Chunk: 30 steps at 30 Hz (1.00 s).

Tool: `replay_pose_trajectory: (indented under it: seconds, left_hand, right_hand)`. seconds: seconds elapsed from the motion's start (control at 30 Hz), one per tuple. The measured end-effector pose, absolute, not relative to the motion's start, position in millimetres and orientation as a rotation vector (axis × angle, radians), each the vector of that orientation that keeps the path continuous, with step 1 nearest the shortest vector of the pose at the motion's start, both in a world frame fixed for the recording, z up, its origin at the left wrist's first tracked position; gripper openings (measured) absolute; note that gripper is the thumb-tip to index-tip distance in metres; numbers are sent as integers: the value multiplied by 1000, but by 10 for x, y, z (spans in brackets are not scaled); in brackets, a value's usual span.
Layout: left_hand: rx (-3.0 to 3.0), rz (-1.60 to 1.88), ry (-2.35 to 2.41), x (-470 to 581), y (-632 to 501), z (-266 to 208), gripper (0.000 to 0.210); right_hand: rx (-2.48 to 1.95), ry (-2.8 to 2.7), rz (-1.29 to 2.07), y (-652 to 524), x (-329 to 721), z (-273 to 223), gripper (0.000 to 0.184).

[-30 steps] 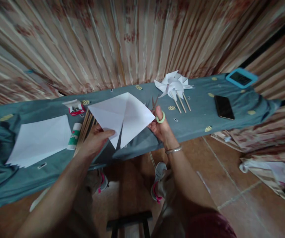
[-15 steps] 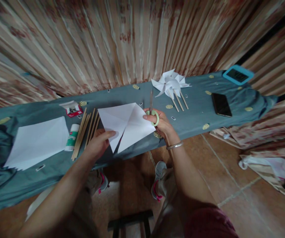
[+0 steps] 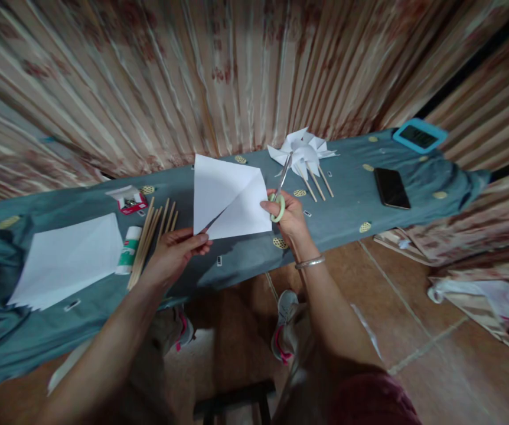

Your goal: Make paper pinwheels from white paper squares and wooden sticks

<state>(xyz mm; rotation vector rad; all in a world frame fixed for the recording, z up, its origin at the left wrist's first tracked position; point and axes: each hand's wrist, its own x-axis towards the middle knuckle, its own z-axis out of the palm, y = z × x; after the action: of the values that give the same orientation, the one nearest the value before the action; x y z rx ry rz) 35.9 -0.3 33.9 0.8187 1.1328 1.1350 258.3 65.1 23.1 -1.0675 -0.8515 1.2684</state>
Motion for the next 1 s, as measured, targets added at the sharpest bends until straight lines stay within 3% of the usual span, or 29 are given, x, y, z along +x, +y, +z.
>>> replay_pose_trajectory:
  seconds: [0.4, 0.53, 0.77, 1.0]
  left_hand:
    - [570, 1440, 857, 525, 36, 409, 28]
    - [519, 1496, 886, 544, 100, 401, 39]
    - [242, 1529, 892, 471, 167, 399, 9]
    - [169, 1536, 886, 508, 169, 496, 19]
  right_hand:
    - [-1030, -761, 1315, 576, 2153, 236, 34]
    - [-1009, -832, 1368, 521, 1987, 224, 36]
    - [-1027, -908, 1361, 456, 1940, 218, 37]
    - [-1051, -967, 1395, 402, 1914, 204, 37]
